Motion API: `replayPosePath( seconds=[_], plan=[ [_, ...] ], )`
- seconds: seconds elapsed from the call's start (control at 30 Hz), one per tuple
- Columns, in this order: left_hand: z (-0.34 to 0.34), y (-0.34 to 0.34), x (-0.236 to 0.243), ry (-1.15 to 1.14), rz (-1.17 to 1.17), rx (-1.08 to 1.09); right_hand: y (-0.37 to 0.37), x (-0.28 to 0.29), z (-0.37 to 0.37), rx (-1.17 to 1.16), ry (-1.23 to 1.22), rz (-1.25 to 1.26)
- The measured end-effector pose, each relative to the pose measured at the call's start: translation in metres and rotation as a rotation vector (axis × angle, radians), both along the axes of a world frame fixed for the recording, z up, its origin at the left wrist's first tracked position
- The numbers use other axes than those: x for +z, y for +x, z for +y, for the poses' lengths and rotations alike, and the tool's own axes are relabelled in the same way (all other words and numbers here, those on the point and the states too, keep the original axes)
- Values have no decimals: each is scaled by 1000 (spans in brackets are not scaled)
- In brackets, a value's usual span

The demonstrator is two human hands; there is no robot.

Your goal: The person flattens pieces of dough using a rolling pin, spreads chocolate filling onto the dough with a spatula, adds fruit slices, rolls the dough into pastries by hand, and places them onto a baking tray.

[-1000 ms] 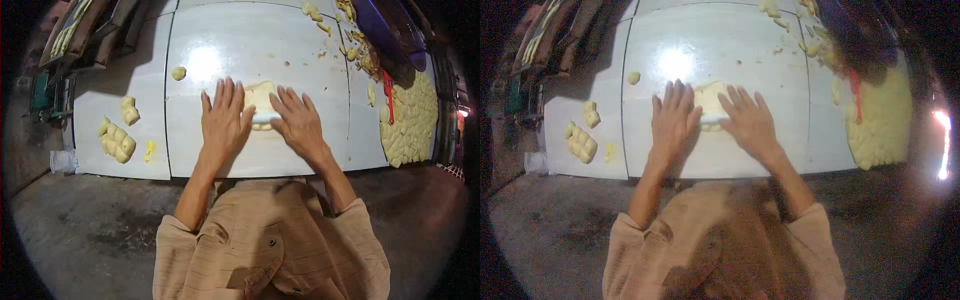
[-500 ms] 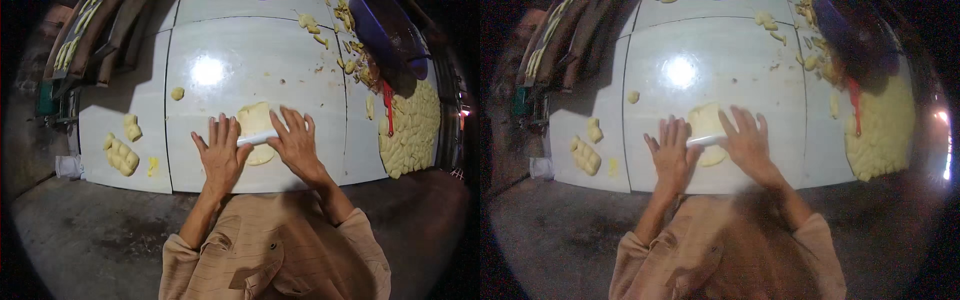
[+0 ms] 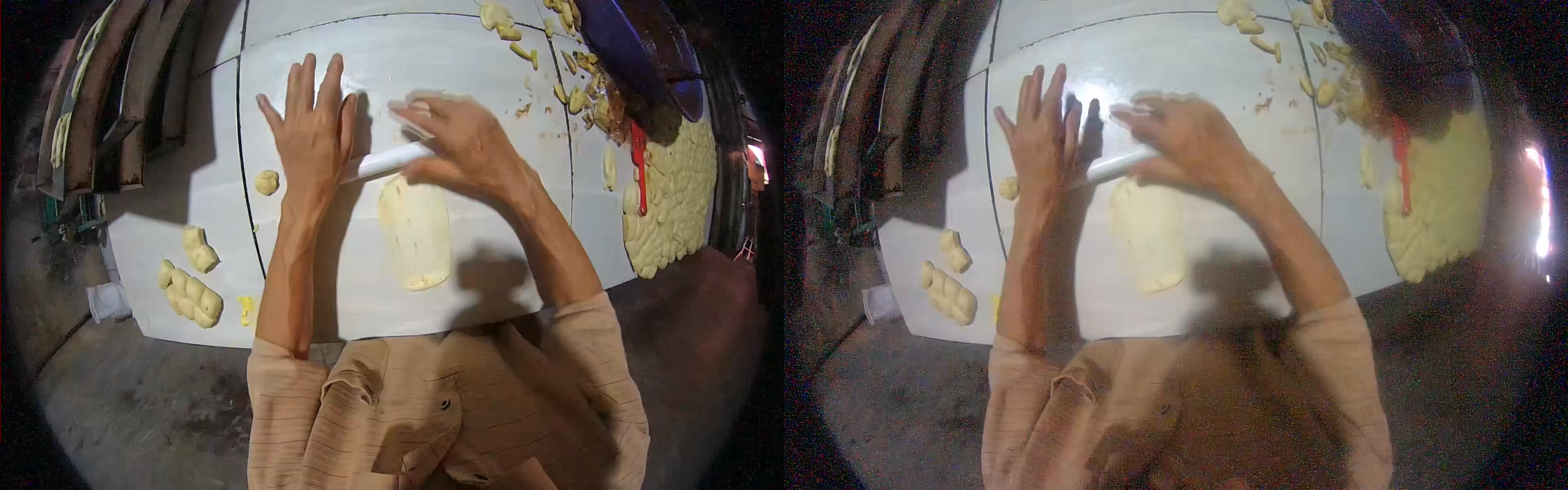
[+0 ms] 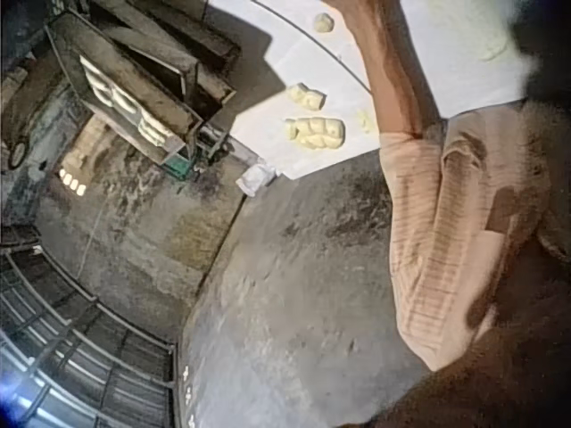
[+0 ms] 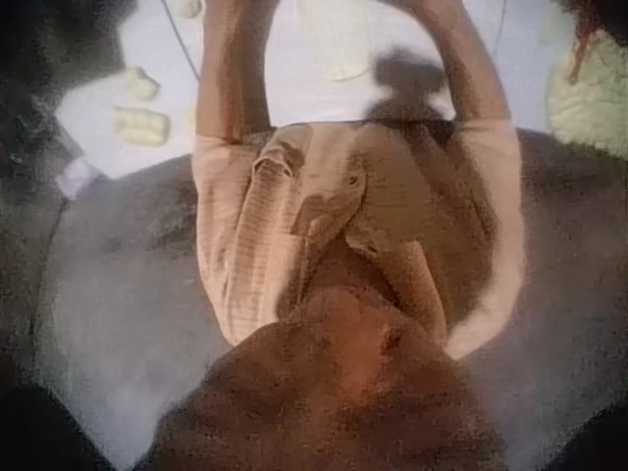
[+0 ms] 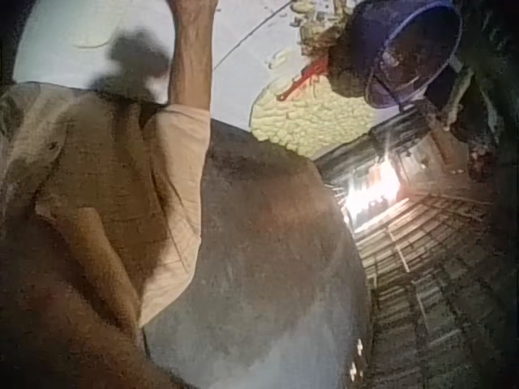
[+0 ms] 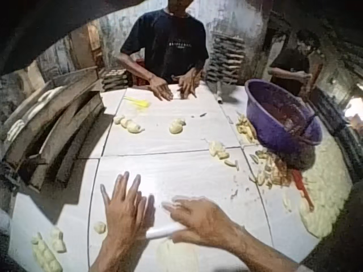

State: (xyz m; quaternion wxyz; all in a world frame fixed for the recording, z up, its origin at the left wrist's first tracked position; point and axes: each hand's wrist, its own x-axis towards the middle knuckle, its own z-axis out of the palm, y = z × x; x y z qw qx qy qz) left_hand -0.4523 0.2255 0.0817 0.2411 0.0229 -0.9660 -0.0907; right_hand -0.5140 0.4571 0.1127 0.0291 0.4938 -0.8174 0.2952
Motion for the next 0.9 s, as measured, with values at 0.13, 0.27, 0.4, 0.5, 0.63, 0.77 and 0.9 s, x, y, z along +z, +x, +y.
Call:
replayPosePath(
  seconds=[0.13, 0.27, 0.4, 0.5, 0.63, 0.77, 0.9],
  plan=[
    [14, 56, 14, 78, 40, -136, 36, -13, 53, -100, 206, -57],
    [36, 109, 20, 183, -174, -277, 52, -2, 44, -438, 190, 95],
    [69, 113, 11, 85, -466, -259, 90, -9, 28, -184, 352, 70],
    [77, 112, 11, 37, -567, -213, 105, -22, 30, -246, 393, -90],
    [77, 117, 12, -4, -638, -159, 120, -25, 34, -293, 345, -135],
    [66, 125, 5, -25, -613, -219, 147, -22, 68, -374, 111, -89],
    [72, 123, 22, 60, -619, -246, 164, -12, 150, -676, -93, -51]
  ],
)
